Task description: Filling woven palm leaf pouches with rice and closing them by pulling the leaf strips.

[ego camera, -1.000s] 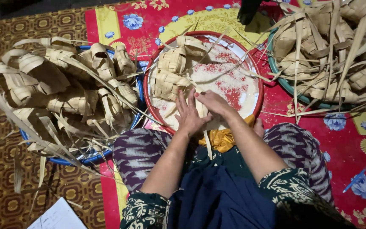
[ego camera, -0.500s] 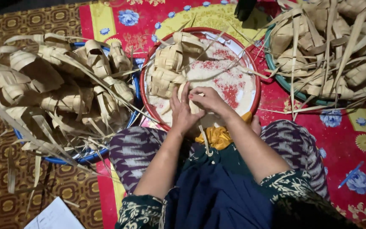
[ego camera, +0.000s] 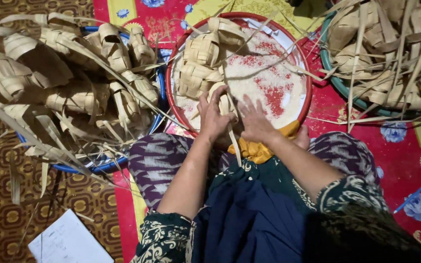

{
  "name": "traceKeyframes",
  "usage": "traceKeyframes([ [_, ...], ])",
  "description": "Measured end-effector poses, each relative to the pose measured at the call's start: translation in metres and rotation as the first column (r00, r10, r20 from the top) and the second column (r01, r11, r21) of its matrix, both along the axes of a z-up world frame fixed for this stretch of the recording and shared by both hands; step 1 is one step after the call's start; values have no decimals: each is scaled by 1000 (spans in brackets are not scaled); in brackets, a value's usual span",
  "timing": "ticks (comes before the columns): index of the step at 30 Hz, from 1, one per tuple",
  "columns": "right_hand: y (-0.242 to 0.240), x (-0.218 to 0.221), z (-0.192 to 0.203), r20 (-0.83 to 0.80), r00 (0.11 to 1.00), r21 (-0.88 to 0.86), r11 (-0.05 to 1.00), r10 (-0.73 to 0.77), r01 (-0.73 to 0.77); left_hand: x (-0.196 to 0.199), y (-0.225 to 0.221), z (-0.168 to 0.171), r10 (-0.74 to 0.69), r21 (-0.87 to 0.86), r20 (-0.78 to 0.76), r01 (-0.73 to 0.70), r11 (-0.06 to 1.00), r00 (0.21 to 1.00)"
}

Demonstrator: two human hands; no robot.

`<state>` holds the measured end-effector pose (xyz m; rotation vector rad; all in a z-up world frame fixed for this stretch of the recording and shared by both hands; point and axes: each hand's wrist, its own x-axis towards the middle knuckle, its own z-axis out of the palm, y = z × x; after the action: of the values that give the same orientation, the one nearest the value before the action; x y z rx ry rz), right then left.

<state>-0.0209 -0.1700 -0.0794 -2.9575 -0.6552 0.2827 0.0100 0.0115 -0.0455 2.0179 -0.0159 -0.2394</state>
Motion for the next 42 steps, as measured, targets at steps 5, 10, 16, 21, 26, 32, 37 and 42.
traceKeyframes([
  [5, -10, 18, 4, 166, 983, 61, 996, -77, 68, 3, 8, -22, 54, -89, 39, -51, 995, 998],
  [10, -19, 12, 7, 255, 967, 248, 967, -2, -63, 1, 16, 2, 73, -176, 70, -60, 983, 995],
  [16, -7, 13, -71, 352, 829, 185, 836, 435, -517, 9, 45, 27, -36, -280, 212, 96, 955, 977],
  [21, 15, 26, -46, 440, 783, 132, 830, 440, -541, 17, 64, 30, 37, -363, 198, 38, 931, 980],
  [26, 13, 28, -29, 534, 838, 129, 969, 111, -211, 17, 69, 49, 85, -377, 234, 10, 926, 968],
  [32, 38, 7, -117, 554, 770, 216, 838, 317, -501, 21, 73, 59, 166, -355, 232, -75, 932, 959],
  [37, 78, 29, -27, 527, 777, 167, 854, 345, -492, 20, 73, 56, 188, -374, 237, -89, 923, 953],
  [42, 47, 41, -61, 616, 774, 11, 981, 147, -195, 21, 79, 50, 194, -345, 248, -101, 933, 949],
])
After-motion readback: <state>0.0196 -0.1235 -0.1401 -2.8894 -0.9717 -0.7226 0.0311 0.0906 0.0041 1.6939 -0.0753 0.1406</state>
